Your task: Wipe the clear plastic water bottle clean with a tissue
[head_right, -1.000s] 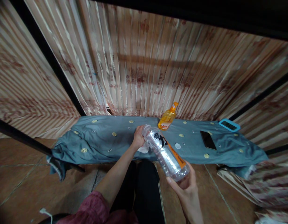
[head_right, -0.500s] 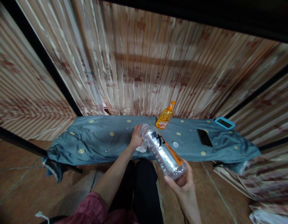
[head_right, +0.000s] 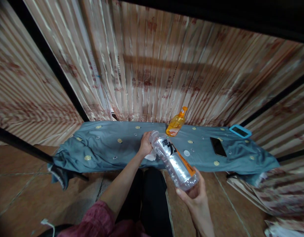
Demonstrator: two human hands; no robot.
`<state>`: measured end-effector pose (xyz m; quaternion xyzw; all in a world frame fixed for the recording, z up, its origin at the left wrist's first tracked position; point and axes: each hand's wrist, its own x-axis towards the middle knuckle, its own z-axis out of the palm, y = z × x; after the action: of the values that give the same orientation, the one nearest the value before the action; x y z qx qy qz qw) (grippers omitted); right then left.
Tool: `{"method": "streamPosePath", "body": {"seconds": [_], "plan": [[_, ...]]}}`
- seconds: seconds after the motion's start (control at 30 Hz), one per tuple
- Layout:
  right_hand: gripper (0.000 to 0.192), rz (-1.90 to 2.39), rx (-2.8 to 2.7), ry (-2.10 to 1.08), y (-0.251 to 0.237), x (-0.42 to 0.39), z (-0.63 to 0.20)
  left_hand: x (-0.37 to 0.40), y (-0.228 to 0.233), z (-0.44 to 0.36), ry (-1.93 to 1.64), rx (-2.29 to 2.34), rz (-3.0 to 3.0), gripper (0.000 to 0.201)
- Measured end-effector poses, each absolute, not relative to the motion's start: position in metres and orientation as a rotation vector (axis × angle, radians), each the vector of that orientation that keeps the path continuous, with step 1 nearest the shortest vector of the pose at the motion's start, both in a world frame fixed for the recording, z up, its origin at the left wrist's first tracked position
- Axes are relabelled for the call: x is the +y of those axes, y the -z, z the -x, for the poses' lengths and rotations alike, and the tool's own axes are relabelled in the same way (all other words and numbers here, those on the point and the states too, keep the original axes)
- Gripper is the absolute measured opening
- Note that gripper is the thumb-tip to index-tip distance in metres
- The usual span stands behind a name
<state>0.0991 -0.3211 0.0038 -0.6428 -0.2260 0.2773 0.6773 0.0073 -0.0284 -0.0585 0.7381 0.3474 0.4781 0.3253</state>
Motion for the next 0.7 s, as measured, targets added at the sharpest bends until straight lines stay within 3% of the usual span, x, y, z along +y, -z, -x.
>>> {"method": "streamPosePath", "body": {"seconds": [0.23, 0.7], "plan": [[0.094, 1.435, -0.566, -0.639, 0.0, -0.328, -0.105, -0.03, 0.056, -0.006, -1.218, 0.917, -1.952, 0.031], [0.094, 1.494, -0.516, -0.605, -0.002, -0.326, -0.095, -0.03, 0.044, 0.003, -1.155, 0.873, -1.984, 0.033]]}}
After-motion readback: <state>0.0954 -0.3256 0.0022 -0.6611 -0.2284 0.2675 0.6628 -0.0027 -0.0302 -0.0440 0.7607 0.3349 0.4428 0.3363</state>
